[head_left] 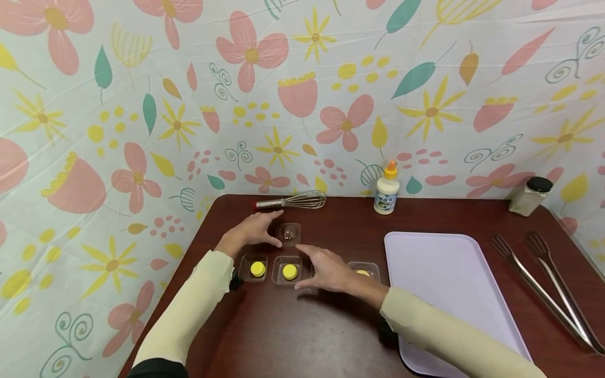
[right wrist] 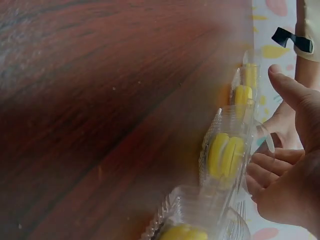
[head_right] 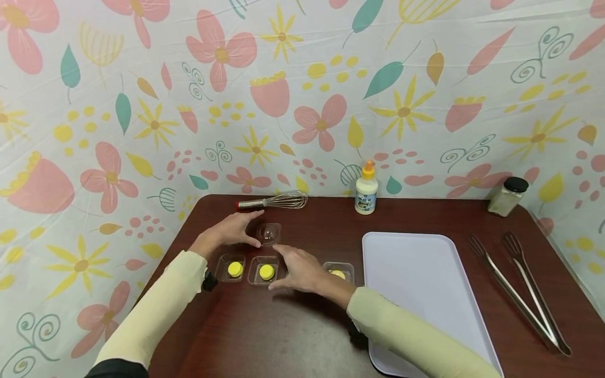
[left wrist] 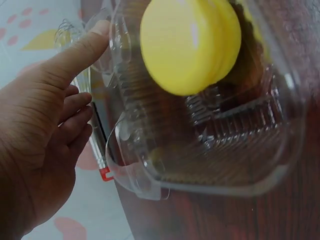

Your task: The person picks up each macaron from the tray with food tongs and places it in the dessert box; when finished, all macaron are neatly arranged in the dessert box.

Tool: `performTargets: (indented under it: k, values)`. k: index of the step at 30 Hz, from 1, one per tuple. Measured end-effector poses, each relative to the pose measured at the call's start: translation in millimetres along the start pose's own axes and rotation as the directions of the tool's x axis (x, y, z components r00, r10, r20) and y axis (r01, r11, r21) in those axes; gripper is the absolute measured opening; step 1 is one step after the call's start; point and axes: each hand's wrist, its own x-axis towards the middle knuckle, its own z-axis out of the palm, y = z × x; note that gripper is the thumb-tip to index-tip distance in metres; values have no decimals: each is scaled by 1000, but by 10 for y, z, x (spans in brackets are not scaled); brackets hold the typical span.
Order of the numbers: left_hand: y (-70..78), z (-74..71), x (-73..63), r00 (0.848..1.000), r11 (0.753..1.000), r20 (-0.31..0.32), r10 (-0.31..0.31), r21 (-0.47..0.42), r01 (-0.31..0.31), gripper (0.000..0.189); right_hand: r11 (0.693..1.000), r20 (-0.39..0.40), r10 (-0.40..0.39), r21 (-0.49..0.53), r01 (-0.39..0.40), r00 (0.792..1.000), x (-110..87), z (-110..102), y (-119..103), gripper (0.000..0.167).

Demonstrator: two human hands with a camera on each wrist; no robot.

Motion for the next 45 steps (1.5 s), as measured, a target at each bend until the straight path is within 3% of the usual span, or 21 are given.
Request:
performTargets:
  k: [6, 17, 34, 45]
  values:
    - [54, 26, 59, 1000, 997, 3, 25, 75, -26, 98, 999, -20, 30, -32, -31, 999, 31, 51, -8, 93]
    - [16, 60, 63, 1000, 995, -8, 30, 99, -29, 94, 996, -17, 67, -58, -68, 998, 52, 103, -18, 83]
    - [-10, 61, -7, 998, 992, -35, 61, 114, -57, 86, 995, -39, 48, -83, -51, 998, 32, 125, 14, 72]
    - [11, 12, -142, 991, 991, -78, 105, 86, -98, 84, 995, -53, 64, -75, -68, 997, 16, 130, 13, 69]
